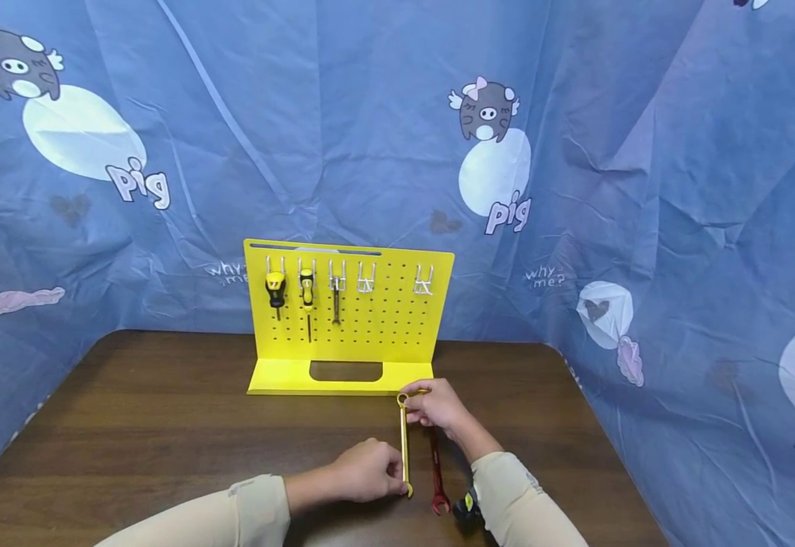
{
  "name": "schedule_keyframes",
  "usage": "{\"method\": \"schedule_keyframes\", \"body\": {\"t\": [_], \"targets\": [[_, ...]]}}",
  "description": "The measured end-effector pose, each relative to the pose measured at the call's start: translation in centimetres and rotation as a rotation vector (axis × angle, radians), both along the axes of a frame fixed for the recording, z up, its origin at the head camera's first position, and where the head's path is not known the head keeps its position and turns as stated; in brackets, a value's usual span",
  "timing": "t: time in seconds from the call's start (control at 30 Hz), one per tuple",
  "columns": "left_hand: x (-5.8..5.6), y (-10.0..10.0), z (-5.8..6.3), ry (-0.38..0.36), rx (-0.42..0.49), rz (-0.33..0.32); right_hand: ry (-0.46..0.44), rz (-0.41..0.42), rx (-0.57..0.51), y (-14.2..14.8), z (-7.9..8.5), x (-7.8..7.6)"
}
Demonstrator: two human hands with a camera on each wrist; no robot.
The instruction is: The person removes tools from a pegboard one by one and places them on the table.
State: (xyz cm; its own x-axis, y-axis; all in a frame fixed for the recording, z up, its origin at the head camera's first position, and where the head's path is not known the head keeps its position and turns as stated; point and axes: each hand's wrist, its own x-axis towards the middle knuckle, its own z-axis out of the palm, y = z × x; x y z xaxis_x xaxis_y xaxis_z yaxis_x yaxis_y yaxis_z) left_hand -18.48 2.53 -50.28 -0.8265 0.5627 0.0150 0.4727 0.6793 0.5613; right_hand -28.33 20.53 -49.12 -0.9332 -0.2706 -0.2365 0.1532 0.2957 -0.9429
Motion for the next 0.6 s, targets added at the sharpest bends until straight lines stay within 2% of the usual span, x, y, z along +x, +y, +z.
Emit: {"method": "schedule_keyframes", "body": {"t": [0.17, 0.43, 0.6], "targets": [[0.2, 0.6, 0.1, 0.049, -0.042, -0.001, 0.008, 0.006, 0.029, 0.2, -0.2, 0.0], [0.5, 1.4, 0.0, 0.035, -0.052, 0.007, 0.048, 0.013, 0.116, 0.7, -0.4, 0.3], [0.6, 1.5, -0.1, 0.036, -0.039, 0.013, 0.139, 0.03, 0.209, 0.7, -0.3, 0.6]]}}
